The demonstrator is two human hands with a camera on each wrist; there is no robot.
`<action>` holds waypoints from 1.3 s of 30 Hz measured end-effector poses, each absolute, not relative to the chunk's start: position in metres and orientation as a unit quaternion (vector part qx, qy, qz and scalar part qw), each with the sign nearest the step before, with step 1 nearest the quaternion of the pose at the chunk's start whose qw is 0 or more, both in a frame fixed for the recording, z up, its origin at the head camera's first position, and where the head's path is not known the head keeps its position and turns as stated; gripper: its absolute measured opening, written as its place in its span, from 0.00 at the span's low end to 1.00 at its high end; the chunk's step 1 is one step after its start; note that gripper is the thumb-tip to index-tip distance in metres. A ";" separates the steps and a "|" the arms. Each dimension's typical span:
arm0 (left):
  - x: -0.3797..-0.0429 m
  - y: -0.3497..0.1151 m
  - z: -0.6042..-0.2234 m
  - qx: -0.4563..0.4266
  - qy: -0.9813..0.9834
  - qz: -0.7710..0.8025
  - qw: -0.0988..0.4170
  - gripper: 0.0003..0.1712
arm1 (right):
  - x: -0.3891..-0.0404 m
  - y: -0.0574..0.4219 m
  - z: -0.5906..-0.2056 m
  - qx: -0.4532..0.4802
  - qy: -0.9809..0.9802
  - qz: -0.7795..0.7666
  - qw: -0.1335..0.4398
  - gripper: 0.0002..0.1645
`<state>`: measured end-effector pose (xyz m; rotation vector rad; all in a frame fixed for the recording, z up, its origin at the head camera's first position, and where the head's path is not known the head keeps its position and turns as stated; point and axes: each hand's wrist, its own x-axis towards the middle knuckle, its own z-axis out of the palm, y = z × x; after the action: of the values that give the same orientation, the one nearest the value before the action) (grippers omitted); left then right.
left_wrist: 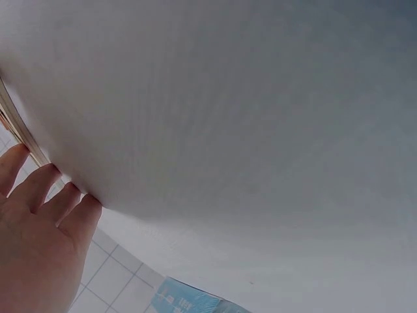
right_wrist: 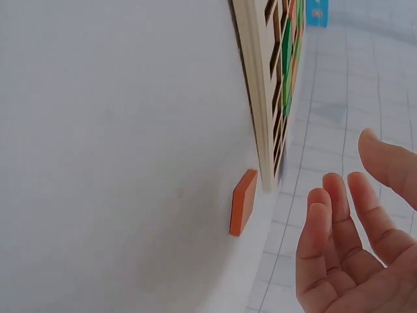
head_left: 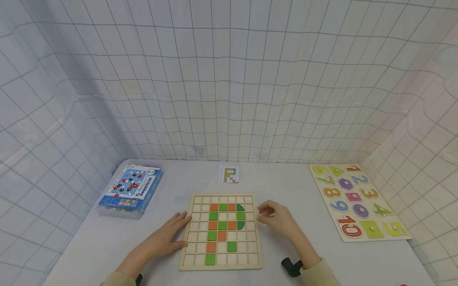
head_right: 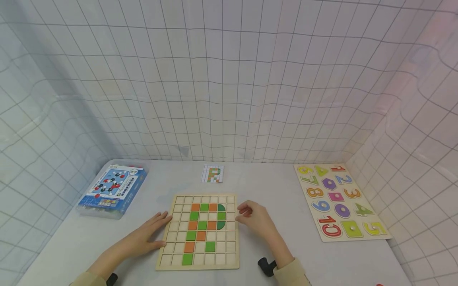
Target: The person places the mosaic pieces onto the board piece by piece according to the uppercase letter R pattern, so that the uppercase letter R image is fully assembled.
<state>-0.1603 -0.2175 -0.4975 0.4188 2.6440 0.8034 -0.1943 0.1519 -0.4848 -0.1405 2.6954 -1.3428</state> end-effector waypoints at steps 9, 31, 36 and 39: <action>-0.160 -0.217 -0.497 0.144 0.931 0.286 0.174 0.46 | -0.202 0.172 -0.492 -0.014 0.900 -0.434 0.035 0.16; -0.159 -0.215 -0.494 0.143 0.931 0.286 0.174 0.46 | -0.209 0.170 -0.498 -0.002 0.915 -0.398 0.067 0.19; -0.159 -0.215 -0.494 0.141 0.932 0.286 0.174 0.46 | -0.210 0.167 -0.499 -0.006 0.928 -0.366 0.075 0.19; -0.159 -0.216 -0.494 0.142 0.932 0.286 0.174 0.46 | -0.210 0.165 -0.500 -0.012 0.934 -0.350 0.074 0.18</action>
<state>-0.1591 -0.2157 -0.4944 0.4014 2.6408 0.8094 -0.2103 0.1652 -0.5004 -0.0345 2.8017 -1.0515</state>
